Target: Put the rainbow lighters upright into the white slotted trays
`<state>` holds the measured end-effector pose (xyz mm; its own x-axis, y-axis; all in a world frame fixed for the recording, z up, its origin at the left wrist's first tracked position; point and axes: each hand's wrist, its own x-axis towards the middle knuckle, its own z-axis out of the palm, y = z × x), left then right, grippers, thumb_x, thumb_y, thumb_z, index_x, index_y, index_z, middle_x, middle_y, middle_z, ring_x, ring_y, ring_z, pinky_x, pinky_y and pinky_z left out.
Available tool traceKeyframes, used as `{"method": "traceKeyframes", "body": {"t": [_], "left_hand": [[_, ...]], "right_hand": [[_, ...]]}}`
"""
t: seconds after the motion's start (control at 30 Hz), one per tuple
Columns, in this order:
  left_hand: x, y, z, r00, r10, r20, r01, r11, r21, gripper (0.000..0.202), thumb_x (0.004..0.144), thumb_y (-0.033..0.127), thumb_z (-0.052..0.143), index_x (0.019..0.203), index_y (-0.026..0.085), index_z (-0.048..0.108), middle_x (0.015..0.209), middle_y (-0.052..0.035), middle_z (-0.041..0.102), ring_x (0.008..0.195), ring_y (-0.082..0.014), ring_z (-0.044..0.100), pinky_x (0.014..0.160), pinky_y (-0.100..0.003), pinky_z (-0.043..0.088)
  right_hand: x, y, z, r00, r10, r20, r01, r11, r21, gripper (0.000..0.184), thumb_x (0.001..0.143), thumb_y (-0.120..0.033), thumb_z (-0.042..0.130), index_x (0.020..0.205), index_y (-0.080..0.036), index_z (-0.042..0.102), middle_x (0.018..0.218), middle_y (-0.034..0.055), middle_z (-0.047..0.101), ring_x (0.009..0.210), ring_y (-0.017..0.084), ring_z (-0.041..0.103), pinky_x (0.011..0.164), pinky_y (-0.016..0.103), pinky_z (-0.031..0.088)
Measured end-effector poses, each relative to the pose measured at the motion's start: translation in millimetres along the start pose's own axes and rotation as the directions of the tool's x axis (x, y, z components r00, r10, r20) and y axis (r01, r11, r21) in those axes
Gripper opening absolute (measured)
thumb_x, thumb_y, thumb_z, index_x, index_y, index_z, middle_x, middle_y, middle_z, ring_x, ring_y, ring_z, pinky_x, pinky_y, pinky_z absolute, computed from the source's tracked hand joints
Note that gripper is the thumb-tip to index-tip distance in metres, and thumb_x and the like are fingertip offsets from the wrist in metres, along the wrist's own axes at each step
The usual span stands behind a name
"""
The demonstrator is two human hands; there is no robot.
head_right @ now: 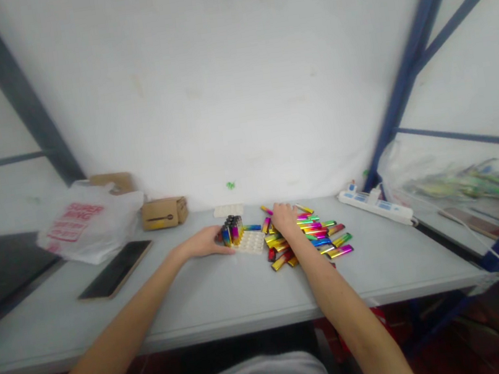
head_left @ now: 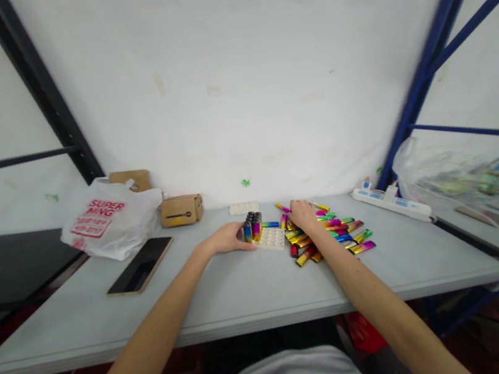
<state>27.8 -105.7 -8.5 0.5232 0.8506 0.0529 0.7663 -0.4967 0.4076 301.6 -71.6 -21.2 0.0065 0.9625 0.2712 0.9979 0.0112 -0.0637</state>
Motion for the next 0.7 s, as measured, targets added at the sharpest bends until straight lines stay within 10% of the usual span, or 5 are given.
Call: {"method": "traceKeyframes", "body": {"t": [0.3,0.47,0.7], "left_hand": [[0.1,1.0,-1.3,1.0,0.018,0.015,-0.018,1.0,0.002,0.065,0.064,0.068,0.073,0.105,0.018,0.064,0.085,-0.0027,0.065,0.075,-0.0215,0.057,0.064,-0.028,0.039],[0.1,1.2,-1.2,1.0,0.021,0.011,-0.021,1.0,-0.007,0.065,0.064,0.067,0.074,0.104,0.016,0.064,0.086,-0.0042,0.066,0.075,-0.022,0.058,0.064,-0.028,0.04],[-0.3,1.2,-0.9,0.998,0.06,0.012,-0.059,0.996,-0.061,0.068,0.064,0.067,0.073,0.109,0.017,0.066,0.091,-0.0039,0.069,0.079,-0.0233,0.061,0.067,-0.028,0.042]], "right_hand": [[4.4,4.4,-8.9,0.978,-0.015,-0.206,0.095,0.919,0.383,0.021,0.099,-0.025,0.045,0.106,-0.014,0.06,0.103,0.0164,0.072,0.097,0.024,0.068,0.086,0.032,0.046],[3.2,-4.2,-6.2,0.937,0.012,-0.35,0.28,0.572,0.771,0.025,0.097,-0.041,0.046,0.104,-0.019,0.055,0.089,0.0068,0.073,0.083,0.018,0.068,0.078,0.029,0.052],[-13.4,-33.2,-8.2,0.998,-0.024,-0.055,0.057,0.119,0.991,0.05,0.085,-0.063,0.056,0.107,-0.018,0.061,0.069,-0.0015,0.06,0.056,0.013,0.062,0.05,0.023,0.049]]}}
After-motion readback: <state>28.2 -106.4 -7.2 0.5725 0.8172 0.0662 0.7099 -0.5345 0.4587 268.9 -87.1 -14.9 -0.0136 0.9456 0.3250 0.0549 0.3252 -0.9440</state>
